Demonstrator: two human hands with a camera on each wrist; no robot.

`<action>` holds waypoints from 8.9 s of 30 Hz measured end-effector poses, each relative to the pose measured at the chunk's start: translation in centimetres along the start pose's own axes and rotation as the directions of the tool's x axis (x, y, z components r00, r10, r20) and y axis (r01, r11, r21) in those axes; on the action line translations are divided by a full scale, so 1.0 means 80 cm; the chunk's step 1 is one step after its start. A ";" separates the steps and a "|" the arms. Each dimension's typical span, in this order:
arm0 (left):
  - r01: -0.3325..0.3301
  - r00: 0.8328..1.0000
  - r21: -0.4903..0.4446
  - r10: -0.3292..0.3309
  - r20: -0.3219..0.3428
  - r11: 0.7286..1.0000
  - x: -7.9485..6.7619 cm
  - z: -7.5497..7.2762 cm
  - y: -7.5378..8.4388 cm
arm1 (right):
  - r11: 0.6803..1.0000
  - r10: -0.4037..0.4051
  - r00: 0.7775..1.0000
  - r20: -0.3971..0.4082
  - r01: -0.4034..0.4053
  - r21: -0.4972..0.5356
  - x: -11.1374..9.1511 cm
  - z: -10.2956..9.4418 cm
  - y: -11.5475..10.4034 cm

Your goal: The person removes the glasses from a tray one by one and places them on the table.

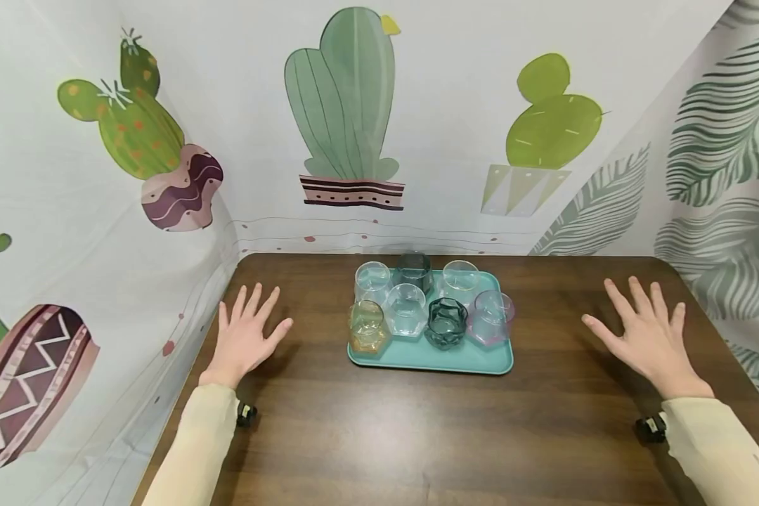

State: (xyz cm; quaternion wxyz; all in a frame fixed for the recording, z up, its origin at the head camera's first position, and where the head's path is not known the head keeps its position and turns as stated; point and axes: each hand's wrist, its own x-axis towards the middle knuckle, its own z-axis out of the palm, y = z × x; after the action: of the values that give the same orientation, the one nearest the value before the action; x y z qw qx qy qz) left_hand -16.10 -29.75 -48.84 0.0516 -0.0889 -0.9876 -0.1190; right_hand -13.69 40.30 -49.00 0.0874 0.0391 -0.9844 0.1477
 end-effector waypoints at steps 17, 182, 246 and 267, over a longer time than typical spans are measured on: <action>0.016 0.995 -0.748 0.063 0.078 0.664 -0.007 0.046 0.076 | 0.973 -0.092 0.996 -0.002 0.091 0.211 0.013 0.009 -0.054; 0.287 0.958 -0.878 -0.104 0.268 0.383 -0.018 0.087 0.159 | 0.661 0.071 0.995 -0.074 0.009 0.751 0.090 0.045 -0.076; 0.212 0.937 -0.837 0.138 0.320 0.505 -0.013 0.085 0.136 | 0.769 0.233 0.959 -0.163 -0.079 0.634 0.033 0.044 -0.071; 0.227 0.941 -0.789 0.082 0.330 0.571 -0.018 0.081 0.141 | 0.751 -0.154 0.981 -0.115 0.192 0.632 0.008 0.057 -0.202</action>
State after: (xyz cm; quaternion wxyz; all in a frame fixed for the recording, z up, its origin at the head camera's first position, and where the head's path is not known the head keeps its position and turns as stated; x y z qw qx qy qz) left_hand -13.11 -17.62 -52.69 -0.1663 -0.0801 -0.8169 -0.5464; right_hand -13.40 23.49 -48.60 0.1097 0.1533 -0.8643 0.4663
